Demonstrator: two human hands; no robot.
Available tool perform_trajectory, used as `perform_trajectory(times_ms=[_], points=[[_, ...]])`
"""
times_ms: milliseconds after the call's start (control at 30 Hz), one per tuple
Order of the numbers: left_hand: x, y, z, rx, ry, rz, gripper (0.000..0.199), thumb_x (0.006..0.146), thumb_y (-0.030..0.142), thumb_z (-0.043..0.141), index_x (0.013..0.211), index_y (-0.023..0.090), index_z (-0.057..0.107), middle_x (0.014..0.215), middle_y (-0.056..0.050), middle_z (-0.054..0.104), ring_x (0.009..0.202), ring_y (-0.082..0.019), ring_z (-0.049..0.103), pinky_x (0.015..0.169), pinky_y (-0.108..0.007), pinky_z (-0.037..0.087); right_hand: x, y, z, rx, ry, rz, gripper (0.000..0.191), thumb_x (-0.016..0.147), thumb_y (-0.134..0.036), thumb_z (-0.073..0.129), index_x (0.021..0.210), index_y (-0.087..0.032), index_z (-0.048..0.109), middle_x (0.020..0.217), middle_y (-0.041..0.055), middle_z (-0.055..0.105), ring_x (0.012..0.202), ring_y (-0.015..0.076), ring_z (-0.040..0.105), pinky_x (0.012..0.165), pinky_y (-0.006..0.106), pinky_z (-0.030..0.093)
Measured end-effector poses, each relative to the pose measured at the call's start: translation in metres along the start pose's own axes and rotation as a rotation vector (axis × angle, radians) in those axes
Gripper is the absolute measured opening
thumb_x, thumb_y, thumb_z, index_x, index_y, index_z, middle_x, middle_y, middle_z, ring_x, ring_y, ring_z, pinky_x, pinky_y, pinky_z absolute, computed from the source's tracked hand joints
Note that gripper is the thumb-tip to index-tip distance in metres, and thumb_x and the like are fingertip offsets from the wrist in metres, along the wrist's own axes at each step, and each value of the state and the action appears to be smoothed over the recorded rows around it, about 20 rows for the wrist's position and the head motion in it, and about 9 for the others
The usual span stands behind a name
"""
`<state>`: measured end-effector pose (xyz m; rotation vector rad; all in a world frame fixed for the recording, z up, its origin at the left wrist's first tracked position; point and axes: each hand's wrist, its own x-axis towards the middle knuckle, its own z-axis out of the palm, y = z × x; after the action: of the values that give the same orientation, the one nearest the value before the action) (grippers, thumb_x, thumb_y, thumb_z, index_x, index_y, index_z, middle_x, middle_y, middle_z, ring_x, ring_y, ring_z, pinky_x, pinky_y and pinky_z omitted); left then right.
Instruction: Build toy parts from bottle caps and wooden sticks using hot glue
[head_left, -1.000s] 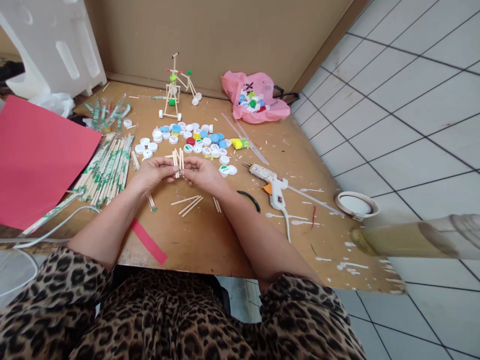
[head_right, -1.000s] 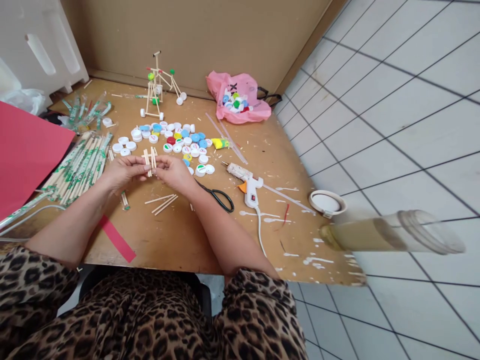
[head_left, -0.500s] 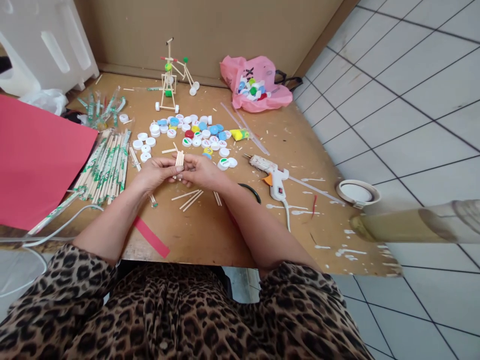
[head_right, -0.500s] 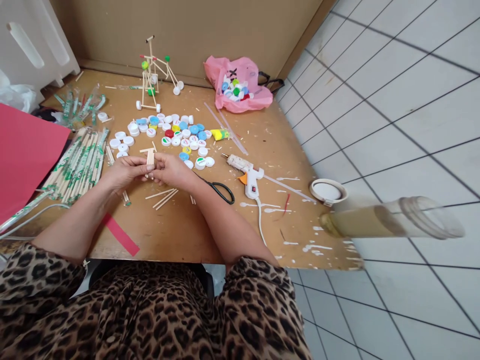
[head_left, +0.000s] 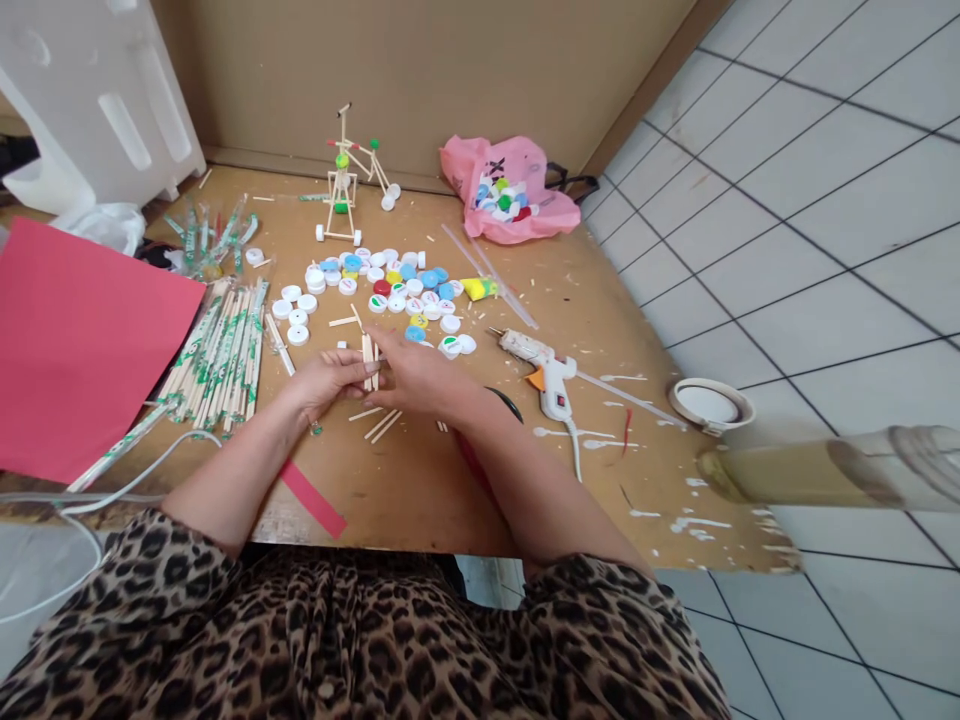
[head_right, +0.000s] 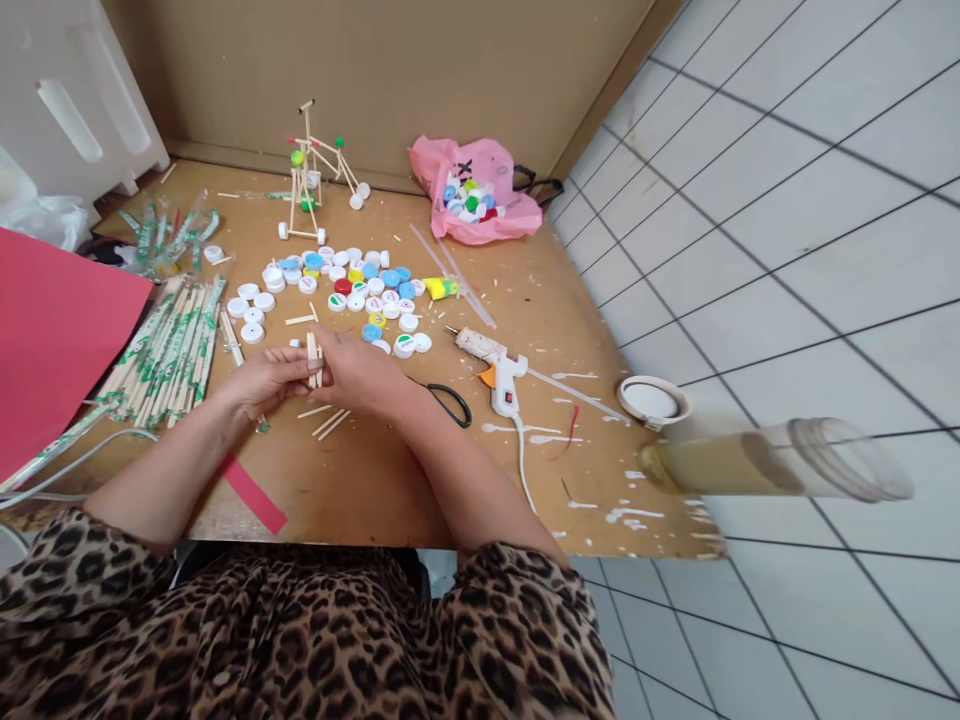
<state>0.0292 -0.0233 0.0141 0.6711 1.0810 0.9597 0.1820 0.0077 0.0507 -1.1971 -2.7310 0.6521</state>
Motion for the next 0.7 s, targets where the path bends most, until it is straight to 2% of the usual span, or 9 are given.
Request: perform_trajectory(times_ms=[100,167,300,367,467,700], points=[[0.002,-0.007,0.002,-0.036,-0.059,-0.051,0.038,0.035,0.030,0.098,0.057,0.013,0.072,0.054,-0.001,0.069,0.047,-0.007,0.057,0.048,-0.017,0.046,-0.006,0.000,-0.001,-0.030,-0.035,0.029,0.054,0.079,-0.031,0.077,0.127,-0.013,0.058,0.111,0.0166,0.072,0.102,0.0323,0.068,0.079,0.039,0.052],[0.003,-0.011,0.003,-0.054,-0.107,-0.087,0.039,0.036,0.030,0.098,0.060,0.013,0.073,0.056,-0.002,0.070,0.048,-0.008,0.060,0.049,-0.017,0.048,-0.012,0.003,-0.001,-0.008,-0.036,0.022,0.055,0.078,-0.033,0.077,0.126,-0.014,0.058,0.106,0.0153,0.073,0.096,0.0311,0.069,0.076,0.038,0.052],[0.002,-0.013,0.003,-0.099,-0.145,-0.106,0.038,0.038,0.027,0.098,0.062,0.012,0.073,0.058,-0.002,0.071,0.050,-0.009,0.062,0.051,-0.018,0.051,-0.019,0.014,0.007,0.064,0.049,0.005,0.076,0.076,-0.033,0.078,0.143,-0.017,0.046,0.121,0.0172,0.069,0.107,0.0329,0.067,0.083,0.042,0.052],[0.002,-0.011,0.002,-0.105,-0.134,-0.089,0.035,0.042,0.025,0.098,0.062,0.012,0.072,0.058,-0.002,0.071,0.050,-0.009,0.062,0.052,-0.019,0.052,-0.018,0.018,0.013,0.109,0.119,-0.006,0.081,0.075,-0.032,0.078,0.146,-0.019,0.042,0.128,0.0166,0.065,0.114,0.0328,0.065,0.088,0.043,0.052],[0.003,-0.008,-0.001,-0.091,-0.117,-0.068,0.032,0.047,0.024,0.096,0.065,0.012,0.073,0.062,-0.004,0.073,0.054,-0.010,0.063,0.055,-0.021,0.053,-0.014,0.021,0.021,0.174,0.174,-0.024,0.079,0.074,-0.030,0.079,0.144,-0.018,0.044,0.131,0.0172,0.064,0.118,0.0327,0.063,0.093,0.044,0.051],[0.003,-0.008,-0.003,-0.024,-0.154,-0.094,0.040,0.038,0.030,0.098,0.066,0.012,0.076,0.061,-0.006,0.072,0.054,-0.010,0.061,0.052,-0.018,0.046,-0.016,0.025,0.026,0.278,0.169,-0.119,0.070,0.075,-0.030,0.078,0.137,-0.016,0.049,0.124,0.0150,0.067,0.113,0.0287,0.064,0.093,0.043,0.051]])
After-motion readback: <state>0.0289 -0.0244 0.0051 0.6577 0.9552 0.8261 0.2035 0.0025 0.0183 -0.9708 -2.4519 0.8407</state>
